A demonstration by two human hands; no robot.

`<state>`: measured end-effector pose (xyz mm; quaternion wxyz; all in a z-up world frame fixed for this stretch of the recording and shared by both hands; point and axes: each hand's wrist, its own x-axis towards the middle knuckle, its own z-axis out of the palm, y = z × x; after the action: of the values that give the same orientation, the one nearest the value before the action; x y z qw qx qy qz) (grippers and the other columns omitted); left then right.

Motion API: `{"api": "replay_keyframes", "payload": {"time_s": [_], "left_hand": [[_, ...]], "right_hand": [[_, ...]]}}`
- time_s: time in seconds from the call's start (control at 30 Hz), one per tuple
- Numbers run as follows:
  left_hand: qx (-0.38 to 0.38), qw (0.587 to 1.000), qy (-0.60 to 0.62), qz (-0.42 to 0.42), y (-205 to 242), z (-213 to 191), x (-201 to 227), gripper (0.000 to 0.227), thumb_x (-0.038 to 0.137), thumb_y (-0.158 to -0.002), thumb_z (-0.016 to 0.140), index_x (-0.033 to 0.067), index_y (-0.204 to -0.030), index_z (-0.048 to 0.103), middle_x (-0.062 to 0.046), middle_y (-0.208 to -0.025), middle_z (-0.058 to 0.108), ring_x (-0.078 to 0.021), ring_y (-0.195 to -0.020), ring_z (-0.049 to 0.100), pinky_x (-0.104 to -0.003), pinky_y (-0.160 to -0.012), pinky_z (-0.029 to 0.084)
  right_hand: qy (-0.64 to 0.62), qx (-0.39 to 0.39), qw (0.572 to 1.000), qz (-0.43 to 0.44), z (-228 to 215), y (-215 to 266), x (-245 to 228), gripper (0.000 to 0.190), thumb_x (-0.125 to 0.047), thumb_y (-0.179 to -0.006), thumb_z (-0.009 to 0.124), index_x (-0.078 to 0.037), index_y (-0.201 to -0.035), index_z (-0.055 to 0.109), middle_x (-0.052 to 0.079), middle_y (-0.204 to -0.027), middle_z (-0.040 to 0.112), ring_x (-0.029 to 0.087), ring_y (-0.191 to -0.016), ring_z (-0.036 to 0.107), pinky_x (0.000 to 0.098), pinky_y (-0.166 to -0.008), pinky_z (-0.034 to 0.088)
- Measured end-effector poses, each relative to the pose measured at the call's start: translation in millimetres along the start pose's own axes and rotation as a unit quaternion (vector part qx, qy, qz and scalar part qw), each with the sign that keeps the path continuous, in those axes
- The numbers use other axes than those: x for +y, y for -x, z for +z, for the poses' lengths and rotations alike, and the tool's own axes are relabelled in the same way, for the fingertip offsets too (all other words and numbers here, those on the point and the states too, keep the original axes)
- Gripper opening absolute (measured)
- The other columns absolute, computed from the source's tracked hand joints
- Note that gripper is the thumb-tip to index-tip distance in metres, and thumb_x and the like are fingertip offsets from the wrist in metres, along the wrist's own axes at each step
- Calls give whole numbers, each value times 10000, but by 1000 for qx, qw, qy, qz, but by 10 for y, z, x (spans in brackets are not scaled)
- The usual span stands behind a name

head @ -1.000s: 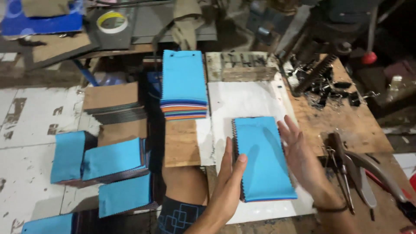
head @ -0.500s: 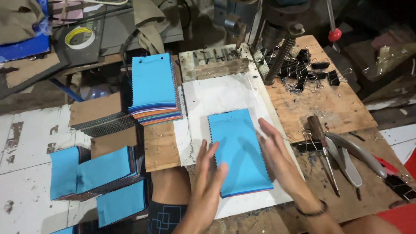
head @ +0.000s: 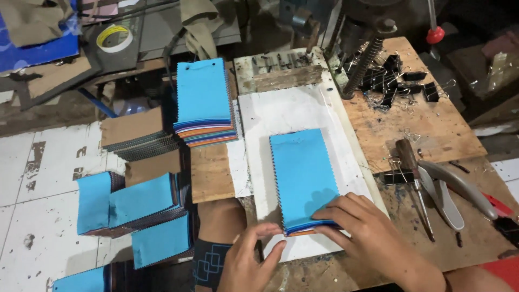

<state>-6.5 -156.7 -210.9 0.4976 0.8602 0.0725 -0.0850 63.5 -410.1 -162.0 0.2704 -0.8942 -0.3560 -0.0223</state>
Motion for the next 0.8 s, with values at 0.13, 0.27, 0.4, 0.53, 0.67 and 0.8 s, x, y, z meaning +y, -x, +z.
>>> {"api": "replay_keyframes", "payload": {"time_s": [0.13, 0.27, 0.4, 0.53, 0.67, 0.8], "left_hand": [[-11, 1000, 11, 17, -14, 12, 16, 260, 372, -906, 743, 243, -1125, 693, 108, -1146, 817, -99, -1088, 749, -308, -970, 558], [-31, 998, 48, -8, -18, -19, 106, 212, 333, -907, 752, 235, -1080, 680, 86, -1119, 819, -99, -1090, 757, -288, -992, 578], [-31, 997, 73, -17, -24, -9, 110, 280, 314, -898, 756, 226, -1150, 671, 49, -1131, 836, -86, -1102, 788, -269, -1049, 606], [-27, 994, 96, -37, -28, -11, 129, 298, 304, -897, 750, 223, -1175, 679, 50, -1066, 853, -66, -1048, 809, -254, -1026, 618], [-18, 992, 126, -13, -35, 6, 109, 323, 261, -884, 778, 192, -1185, 683, 20, -1025, 850, -78, -1023, 817, -253, -1040, 631], [-60, 989, 119, -63, -41, -66, 184, 393, 314, -879, 781, 227, -1245, 668, 36, -1093, 833, -83, -1092, 794, -254, -1099, 599]], "right_hand": [[16, 0, 1000, 16, 48, 26, 53, 290, -302, -907, 735, -165, -1163, 728, 7, -1027, 695, 198, -921, 647, 375, -775, 539], [13, -7, 1000, 24, 22, 18, 28, 291, -285, -905, 740, -170, -1172, 721, -1, -1023, 689, 189, -935, 647, 372, -792, 539], [19, -7, 1000, 15, 51, 44, 28, 298, -240, -899, 746, -190, -1193, 735, 2, -1042, 686, 192, -942, 646, 375, -788, 530], [21, 7, 1000, 9, 56, 31, -21, 291, -249, -883, 770, -179, -1165, 747, 2, -1006, 678, 186, -914, 635, 359, -766, 509], [6, 12, 1000, 20, 56, 27, -37, 292, -275, -880, 772, -185, -1158, 774, 2, -970, 677, 184, -893, 642, 362, -770, 495], [18, 10, 1000, 11, 45, 23, -39, 298, -262, -874, 783, -233, -1170, 759, 4, -971, 660, 193, -880, 635, 371, -742, 496]]}}
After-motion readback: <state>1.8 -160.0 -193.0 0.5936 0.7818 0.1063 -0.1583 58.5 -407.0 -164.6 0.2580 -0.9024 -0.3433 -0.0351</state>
